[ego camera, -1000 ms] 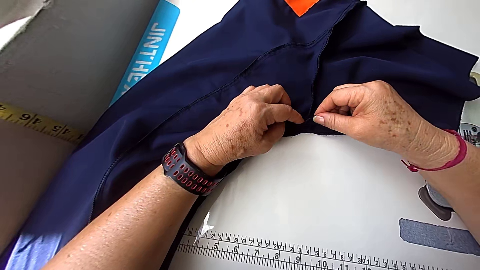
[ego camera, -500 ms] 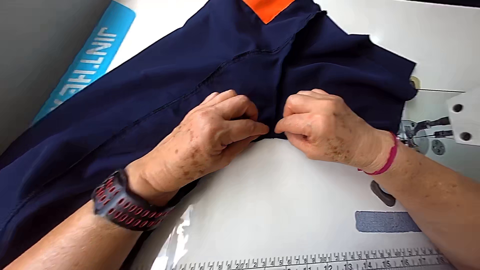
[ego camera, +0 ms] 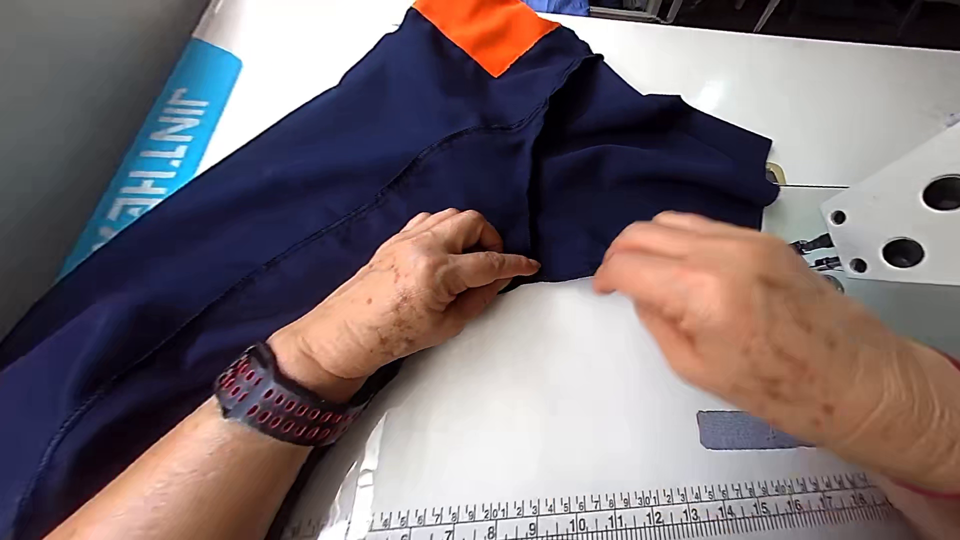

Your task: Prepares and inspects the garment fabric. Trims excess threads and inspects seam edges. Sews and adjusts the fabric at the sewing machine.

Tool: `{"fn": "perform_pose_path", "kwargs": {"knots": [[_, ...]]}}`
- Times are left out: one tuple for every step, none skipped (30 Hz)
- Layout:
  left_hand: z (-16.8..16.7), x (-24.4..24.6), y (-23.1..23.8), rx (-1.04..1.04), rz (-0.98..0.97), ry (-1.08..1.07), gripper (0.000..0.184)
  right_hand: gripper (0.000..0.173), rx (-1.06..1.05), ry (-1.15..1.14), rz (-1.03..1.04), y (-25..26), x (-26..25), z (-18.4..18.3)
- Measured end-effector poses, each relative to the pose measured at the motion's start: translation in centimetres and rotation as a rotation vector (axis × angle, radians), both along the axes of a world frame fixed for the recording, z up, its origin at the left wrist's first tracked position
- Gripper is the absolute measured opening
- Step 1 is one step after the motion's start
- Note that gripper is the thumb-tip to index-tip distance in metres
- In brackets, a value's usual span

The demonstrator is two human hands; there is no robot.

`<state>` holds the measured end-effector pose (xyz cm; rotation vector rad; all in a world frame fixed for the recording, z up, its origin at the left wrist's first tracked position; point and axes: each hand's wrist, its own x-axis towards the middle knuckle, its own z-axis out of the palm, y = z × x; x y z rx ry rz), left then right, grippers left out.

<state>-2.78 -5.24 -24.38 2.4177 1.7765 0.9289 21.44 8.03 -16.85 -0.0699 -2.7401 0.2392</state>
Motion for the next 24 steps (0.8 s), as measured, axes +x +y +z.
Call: {"fn": "perform_pose_path", "kwargs": {"knots": [[0.0, 0.0, 0.0, -0.010, -0.005, -0.006, 0.029, 0.020, 0.013, -0.012, -0.047, 1.4, 0.3, -0.5], [0.1, -0.1, 0.1, -0.025, -0.010, -0.011, 0.029, 0.020, 0.013, -0.033, -0.089, 2.4, 0.9, -1.2], [0.1, -0.1, 0.1, -0.036, -0.011, -0.016, 0.029, 0.021, -0.002, -0.062, -0.121, 3.2, 1.7, -2.0], [0.1, -0.1, 0.1, -0.045, -0.011, -0.022, 0.029, 0.024, -0.019, -0.087, -0.145, 3.8, 2.6, -2.8], [0.2, 0.0, 0.1, -0.053, -0.011, -0.030, 0.029, 0.026, -0.033, -0.092, -0.170, 4.4, 3.6, -3.6], [0.2, 0.1, 0.2, -0.060, -0.011, -0.036, 0.028, 0.028, -0.049, -0.083, -0.204, 4.8, 4.5, -4.3], [0.3, 0.1, 0.2, -0.064, -0.013, -0.044, 0.028, 0.029, -0.065, -0.075, -0.251, 5.2, 5.2, -4.8], [0.4, 0.2, 0.2, -0.067, -0.010, -0.050, 0.027, 0.028, -0.075, -0.081, -0.301, 5.4, 5.8, -5.1], [0.5, 0.2, 0.2, -0.071, -0.004, -0.054, 0.025, 0.026, -0.069, -0.096, -0.335, 5.4, 6.2, -5.2], [0.6, 0.3, 0.2, -0.070, 0.007, -0.058, 0.023, 0.023, -0.044, -0.101, -0.351, 5.1, 6.3, -5.2], [0.7, 0.3, 0.2, -0.067, 0.021, -0.060, 0.020, 0.021, -0.006, -0.100, -0.355, 4.6, 6.0, -5.0], [0.7, 0.2, 0.3, -0.054, 0.032, -0.063, 0.017, 0.021, 0.036, -0.087, -0.347, 4.0, 5.4, -4.6], [0.5, 0.1, 0.4, -0.036, 0.036, -0.066, 0.016, 0.022, 0.067, -0.052, -0.321, 3.3, 4.6, -4.3], [0.3, 0.0, 0.4, -0.020, 0.031, -0.073, 0.015, 0.024, 0.090, 0.006, -0.278, 2.6, 3.5, -3.8], [0.3, -0.1, 0.4, -0.004, 0.024, -0.079, 0.016, 0.024, 0.084, 0.064, -0.219, 2.0, 2.2, -3.4], [0.3, -0.1, 0.4, 0.003, 0.019, -0.085, 0.016, 0.024, 0.062, 0.103, -0.149, 1.4, 0.9, -3.1], [0.3, -0.2, 0.3, 0.006, 0.018, -0.088, 0.017, 0.023, 0.045, 0.123, -0.077, 1.0, -0.3, -3.0], [0.3, -0.2, 0.3, 0.007, 0.021, -0.092, 0.017, 0.022, 0.044, 0.121, -0.015, 0.8, -1.6, -3.3], [0.3, -0.2, 0.3, 0.003, 0.025, -0.093, 0.018, 0.022, 0.055, 0.105, 0.035, 0.7, -2.7, -3.8], [0.4, -0.2, 0.2, -0.002, 0.029, -0.089, 0.020, 0.022, 0.071, 0.080, 0.076, 0.7, -3.5, -4.3], [0.4, -0.2, 0.2, -0.011, 0.031, -0.082, 0.022, 0.022, 0.080, 0.056, 0.105, 1.0, -4.1, -4.9], [0.4, -0.2, 0.2, -0.019, 0.033, -0.076, 0.025, 0.022, 0.084, 0.047, 0.129, 1.3, -4.5, -5.2], [0.5, -0.1, 0.2, -0.018, 0.037, -0.072, 0.025, 0.022, 0.076, 0.047, 0.150, 1.6, -4.7, -5.2], [0.5, -0.1, 0.2, -0.003, 0.048, -0.075, 0.024, 0.023, 0.064, 0.052, 0.168, 2.0, -4.8, -5.2]]}}
